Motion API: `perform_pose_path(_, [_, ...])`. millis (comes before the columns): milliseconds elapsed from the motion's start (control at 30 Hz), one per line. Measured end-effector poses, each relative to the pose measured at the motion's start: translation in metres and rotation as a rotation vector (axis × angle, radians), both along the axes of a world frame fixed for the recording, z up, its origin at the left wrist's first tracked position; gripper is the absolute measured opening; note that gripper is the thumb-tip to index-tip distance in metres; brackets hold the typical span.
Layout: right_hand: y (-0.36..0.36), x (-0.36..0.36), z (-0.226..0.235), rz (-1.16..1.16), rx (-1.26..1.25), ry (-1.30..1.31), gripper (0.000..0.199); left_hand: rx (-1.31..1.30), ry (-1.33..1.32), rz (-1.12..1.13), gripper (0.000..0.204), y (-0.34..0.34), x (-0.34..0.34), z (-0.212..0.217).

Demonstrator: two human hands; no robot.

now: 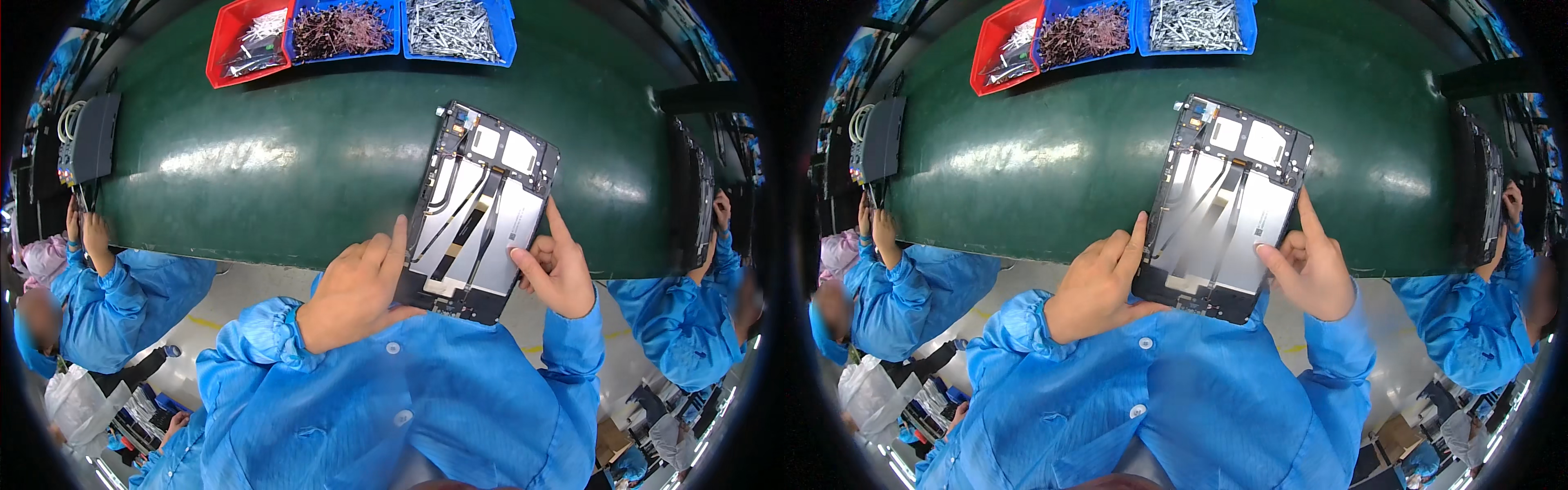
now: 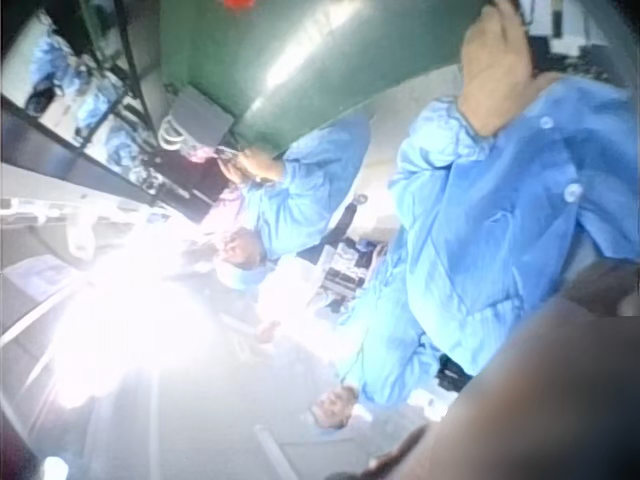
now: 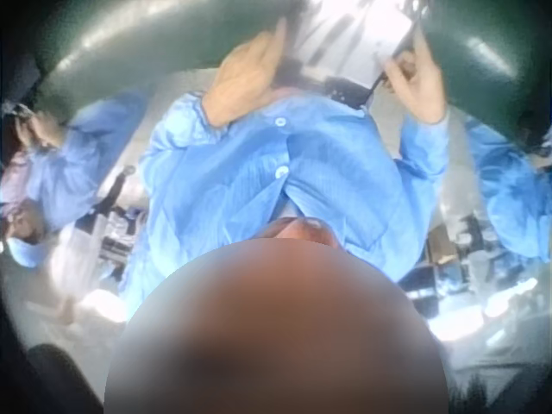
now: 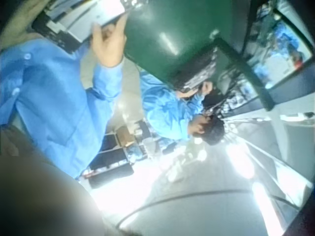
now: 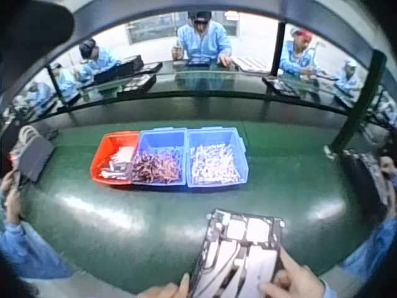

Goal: Assemble internal components and cables into an electronic device housing on a factory line.

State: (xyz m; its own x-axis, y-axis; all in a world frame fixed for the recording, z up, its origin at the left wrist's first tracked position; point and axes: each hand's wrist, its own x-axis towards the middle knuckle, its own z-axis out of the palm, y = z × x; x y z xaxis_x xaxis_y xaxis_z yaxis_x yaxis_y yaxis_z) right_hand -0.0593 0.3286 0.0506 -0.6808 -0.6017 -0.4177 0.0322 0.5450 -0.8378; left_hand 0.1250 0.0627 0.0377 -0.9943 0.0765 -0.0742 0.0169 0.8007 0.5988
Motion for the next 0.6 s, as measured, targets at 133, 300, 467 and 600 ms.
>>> perform_pose_path(133, [0.000, -0.003, 0.000, -0.010, 0.012, 0.009, 0.092, 0.215, -0.107, 0.071, 0.098, -0.016, -0.013, 0.010])
perform_pose_path(300, [0.003, 0.001, -0.005, -0.057, -0.031, -0.014, 0.091, 0.732, -0.207, 0.458, 0.028, -0.031, -0.059, -0.007])
perform_pose_path(467, [0.006, 0.003, -0.011, -0.119, -0.093, -0.061, 0.091, 0.925, -0.346, 0.415, 0.019, -0.034, -0.075, -0.007])
perform_pose_path(600, [0.006, 0.001, -0.014, -0.110, -0.116, -0.053, 0.090, 0.917, -0.374, 0.402, 0.019, -0.034, -0.079, -0.004])
